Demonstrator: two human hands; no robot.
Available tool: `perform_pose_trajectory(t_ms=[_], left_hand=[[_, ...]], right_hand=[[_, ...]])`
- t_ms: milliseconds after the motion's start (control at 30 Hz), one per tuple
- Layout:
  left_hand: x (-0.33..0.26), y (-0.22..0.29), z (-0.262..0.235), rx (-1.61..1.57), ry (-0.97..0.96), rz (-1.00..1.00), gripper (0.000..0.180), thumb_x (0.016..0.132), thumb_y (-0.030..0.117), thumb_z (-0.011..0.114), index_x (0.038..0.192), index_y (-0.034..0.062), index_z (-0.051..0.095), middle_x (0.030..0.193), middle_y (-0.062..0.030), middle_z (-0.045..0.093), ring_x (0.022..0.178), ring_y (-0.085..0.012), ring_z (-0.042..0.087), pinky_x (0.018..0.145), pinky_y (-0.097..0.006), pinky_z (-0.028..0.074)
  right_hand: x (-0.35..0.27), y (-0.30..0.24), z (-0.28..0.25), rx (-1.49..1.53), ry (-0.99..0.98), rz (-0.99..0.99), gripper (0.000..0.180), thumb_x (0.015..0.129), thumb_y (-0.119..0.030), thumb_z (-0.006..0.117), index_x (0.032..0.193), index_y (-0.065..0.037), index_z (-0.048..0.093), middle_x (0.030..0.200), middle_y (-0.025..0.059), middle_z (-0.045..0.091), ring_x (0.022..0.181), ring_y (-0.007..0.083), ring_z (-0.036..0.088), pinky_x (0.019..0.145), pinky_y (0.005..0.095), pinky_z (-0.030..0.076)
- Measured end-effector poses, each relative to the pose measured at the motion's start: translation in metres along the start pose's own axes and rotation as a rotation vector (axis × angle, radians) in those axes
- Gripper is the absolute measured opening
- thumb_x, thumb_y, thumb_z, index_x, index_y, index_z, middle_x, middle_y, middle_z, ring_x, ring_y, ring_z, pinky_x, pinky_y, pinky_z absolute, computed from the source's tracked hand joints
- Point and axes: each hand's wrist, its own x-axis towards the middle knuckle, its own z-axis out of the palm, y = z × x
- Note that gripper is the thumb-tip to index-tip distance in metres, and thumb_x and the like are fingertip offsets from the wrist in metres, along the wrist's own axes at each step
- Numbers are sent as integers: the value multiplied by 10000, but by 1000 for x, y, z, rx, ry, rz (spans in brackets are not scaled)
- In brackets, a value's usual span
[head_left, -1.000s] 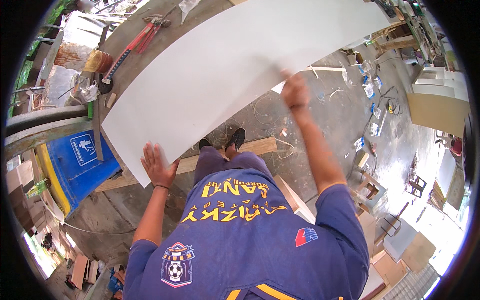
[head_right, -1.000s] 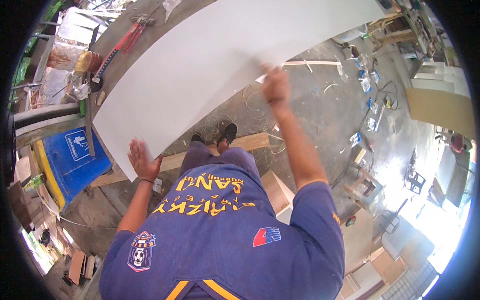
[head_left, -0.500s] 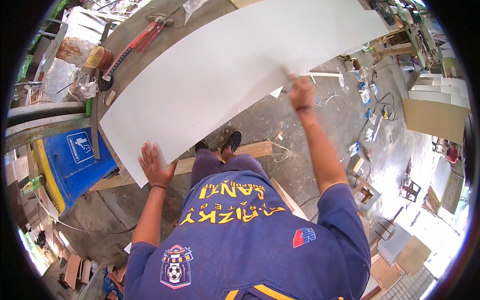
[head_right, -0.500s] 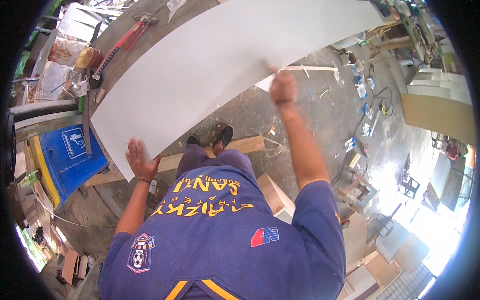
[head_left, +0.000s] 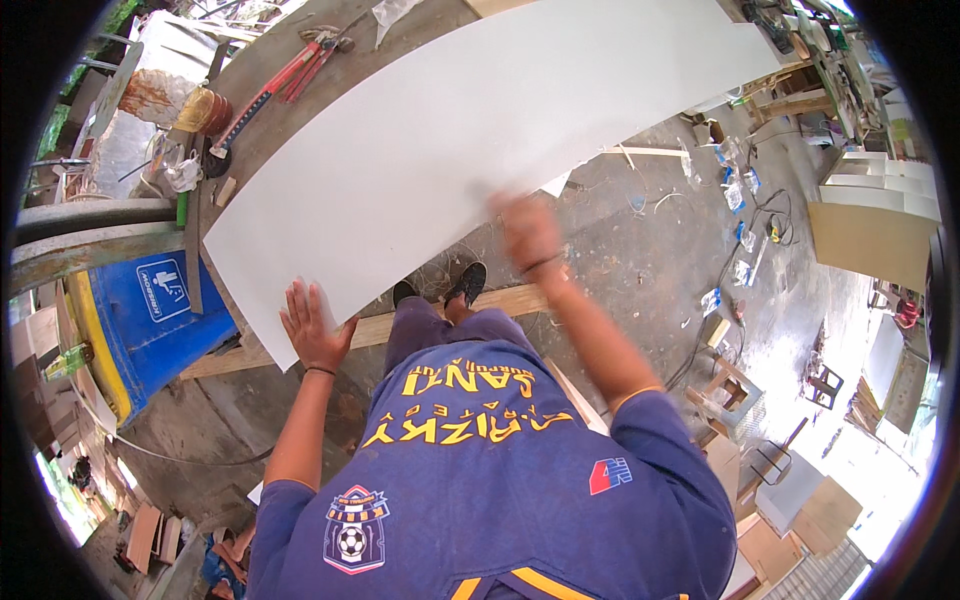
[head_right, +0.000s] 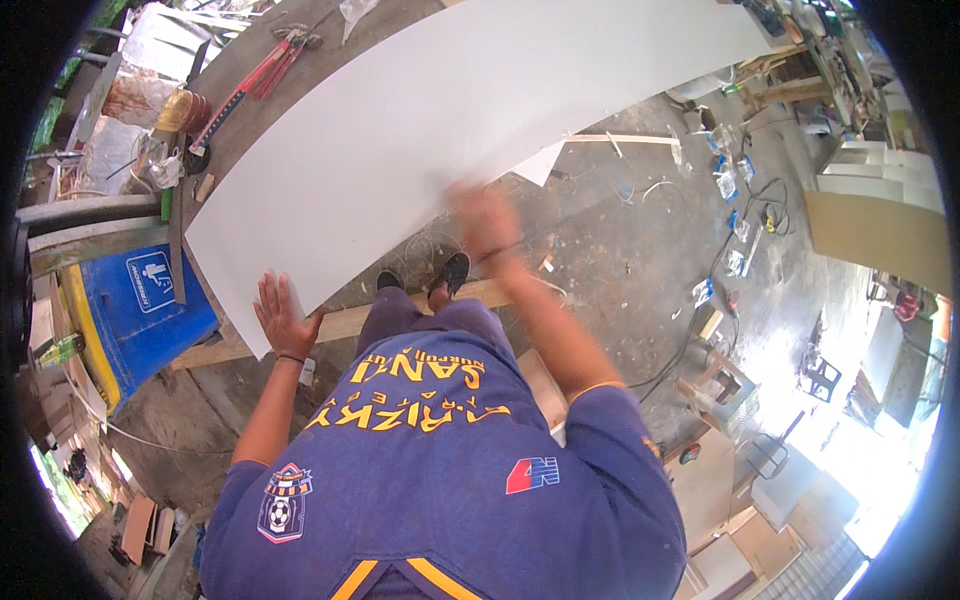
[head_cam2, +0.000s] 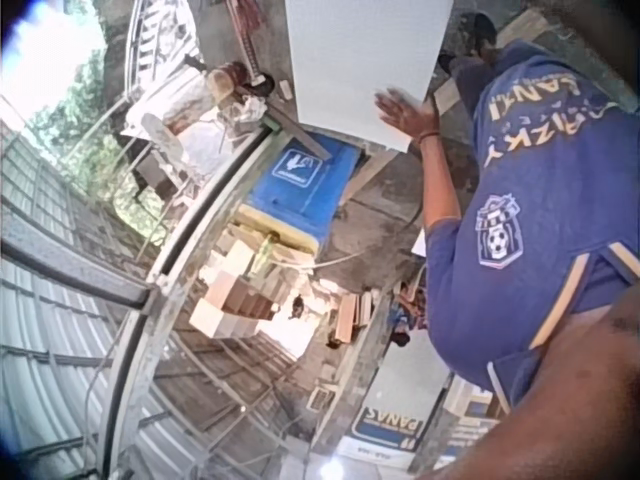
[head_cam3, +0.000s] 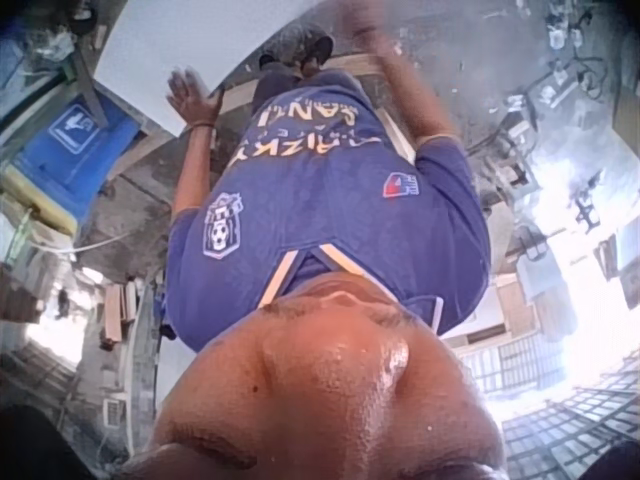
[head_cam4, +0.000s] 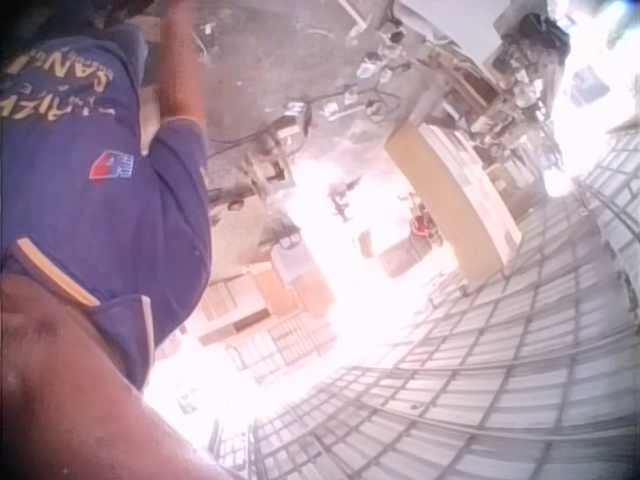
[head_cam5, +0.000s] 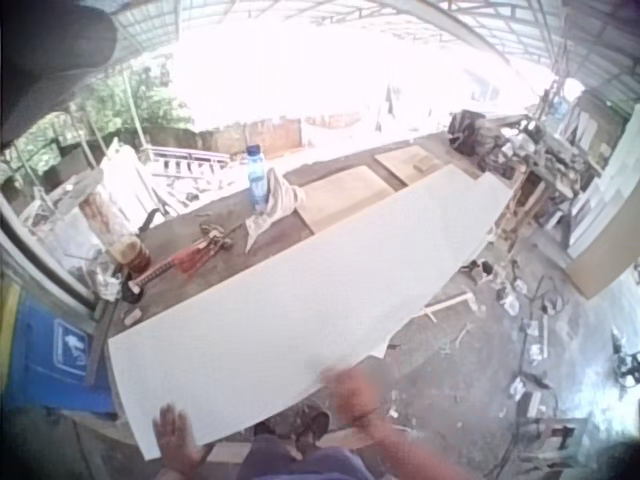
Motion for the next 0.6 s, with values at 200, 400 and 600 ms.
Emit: perform_pose_trajectory(t_ms=[200, 400, 600], left_hand=[[-9, -5, 5, 23, -26, -17, 937, 719, 638, 613, 1444, 159, 262, 1521, -107, 199, 1408, -300, 162, 1097, -532, 124], [-2, 3, 8, -5, -33, 10, 940, 757, 594, 596, 1452, 88, 218, 1530, -109, 165, 1419, -297, 112, 1095, -557, 90], [0, 16, 11, -45, -51, -21, 921, 780, 577, 577, 1446, 52, 217, 1530, -119, 161, 1421, -297, 102, 1101, -549, 67]], right_hand=[[18, -58, 4, -15, -176, 154, 396, 704, -53, 565, 1084, -125, 647, 836, 125, 597, 796, 303, 590, 658, 397, 494], [11, -7, -25, -224, -63, 300, 392, 716, -33, 564, 1083, -140, 652, 773, 100, 545, 724, 283, 545, 669, 397, 474], [-5, -106, 34, 133, -97, 48, 380, 725, -54, 538, 1089, -109, 631, 776, 93, 537, 705, 283, 546, 647, 392, 492]])
